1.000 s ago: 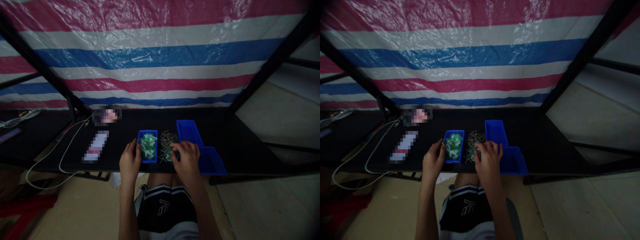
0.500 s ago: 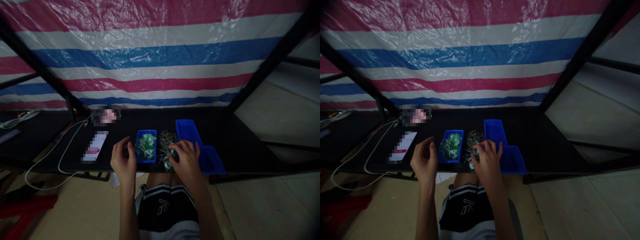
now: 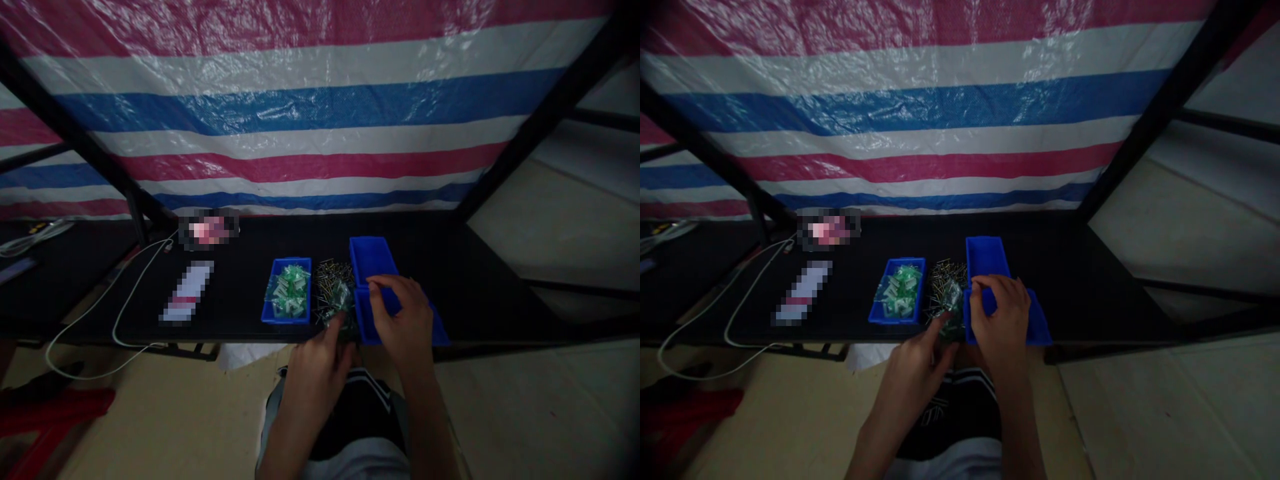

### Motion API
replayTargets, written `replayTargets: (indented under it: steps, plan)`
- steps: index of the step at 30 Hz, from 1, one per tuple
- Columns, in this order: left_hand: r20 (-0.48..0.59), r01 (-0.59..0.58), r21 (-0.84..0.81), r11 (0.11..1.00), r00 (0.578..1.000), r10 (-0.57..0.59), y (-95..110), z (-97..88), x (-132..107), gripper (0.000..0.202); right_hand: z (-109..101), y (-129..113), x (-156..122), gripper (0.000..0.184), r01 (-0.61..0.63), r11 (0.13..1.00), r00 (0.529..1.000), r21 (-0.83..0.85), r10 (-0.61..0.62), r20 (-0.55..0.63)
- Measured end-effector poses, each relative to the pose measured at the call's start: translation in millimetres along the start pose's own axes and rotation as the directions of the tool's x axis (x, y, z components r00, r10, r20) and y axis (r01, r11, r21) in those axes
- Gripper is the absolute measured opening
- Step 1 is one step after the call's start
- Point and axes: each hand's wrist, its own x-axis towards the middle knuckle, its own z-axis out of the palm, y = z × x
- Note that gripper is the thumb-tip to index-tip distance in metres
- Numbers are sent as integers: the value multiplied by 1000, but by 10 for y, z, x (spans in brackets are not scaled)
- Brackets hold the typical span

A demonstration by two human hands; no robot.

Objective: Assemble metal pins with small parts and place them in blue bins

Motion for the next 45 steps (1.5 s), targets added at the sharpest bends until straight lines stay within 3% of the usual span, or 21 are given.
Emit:
replayTargets:
  steps: [3,6,21,27,35,39,45]
  plan:
    - [-10,62,74,995,998,-62,-102,245,-84,68,-25,14,12,19,-7,1000,1000,4,7,-8]
    - [-40,103,83,991,994,-100,-169,347,-84,71,-25,9,16,19,-25,1000,1000,13,25,-11]
    - [-45,159,55,986,987,-156,-172,278,80,49,-17,42,15,19,-25,999,1000,32,25,5]
    - [-119,19,73,997,993,-10,-231,327,63,35,-4,62,15,18,-33,999,999,41,33,-4]
    - [-217,-243,107,964,941,261,-410,401,17,15,14,86,12,18,-52,998,999,45,52,7]
    - [-294,-265,96,959,913,282,-447,442,36,12,22,88,8,19,-58,997,998,54,58,4]
    - [-500,-211,10,977,845,188,-402,498,80,7,19,71,4,18,-63,994,998,89,62,13]
